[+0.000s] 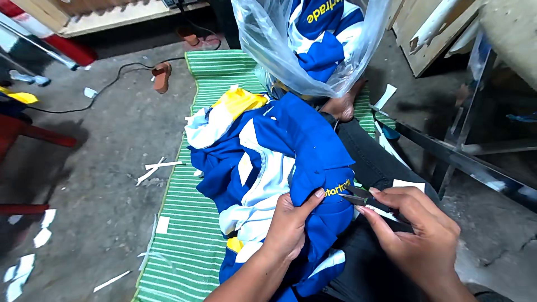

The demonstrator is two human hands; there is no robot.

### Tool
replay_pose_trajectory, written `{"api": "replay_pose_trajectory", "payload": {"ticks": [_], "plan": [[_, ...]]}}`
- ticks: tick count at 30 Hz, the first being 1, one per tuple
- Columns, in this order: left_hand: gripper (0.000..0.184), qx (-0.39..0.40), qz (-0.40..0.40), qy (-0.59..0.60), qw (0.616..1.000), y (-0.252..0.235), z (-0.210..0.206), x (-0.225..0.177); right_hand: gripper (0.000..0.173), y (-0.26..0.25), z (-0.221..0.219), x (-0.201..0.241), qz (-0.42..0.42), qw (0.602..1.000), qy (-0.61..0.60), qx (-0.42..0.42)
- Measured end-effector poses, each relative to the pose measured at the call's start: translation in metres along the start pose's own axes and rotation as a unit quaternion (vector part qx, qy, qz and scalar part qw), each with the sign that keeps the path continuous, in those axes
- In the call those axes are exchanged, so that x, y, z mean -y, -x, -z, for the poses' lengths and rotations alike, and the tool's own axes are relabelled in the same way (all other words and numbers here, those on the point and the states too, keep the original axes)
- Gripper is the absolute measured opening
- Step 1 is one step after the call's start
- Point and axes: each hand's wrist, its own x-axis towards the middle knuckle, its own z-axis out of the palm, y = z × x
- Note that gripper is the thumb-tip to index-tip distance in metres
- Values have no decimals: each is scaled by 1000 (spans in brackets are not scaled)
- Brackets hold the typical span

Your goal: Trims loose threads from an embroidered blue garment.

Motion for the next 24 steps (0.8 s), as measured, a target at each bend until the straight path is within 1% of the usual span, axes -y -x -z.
{"api": "replay_pose_trajectory", "payload": {"ticks": [5,16,18,22,24], "plan": [[11,0,0,2,1000,0,0,-1,27,0,-3,-1,-9,1000,-24,-1],[9,1,9,14,1000,-1,1,0,26,0,0,0,10,1000,13,-7],[10,-2,2,5,1000,0,0,0,27,0,-2,0,3,1000,-7,-7],[11,-5,12,8,1000,2,-1,-3,29,0,-8,-4,-30,994,-106,8],[11,-10,16,10,1000,1,-1,-2,28,0,-9,-6,-14,997,-82,4]]}}
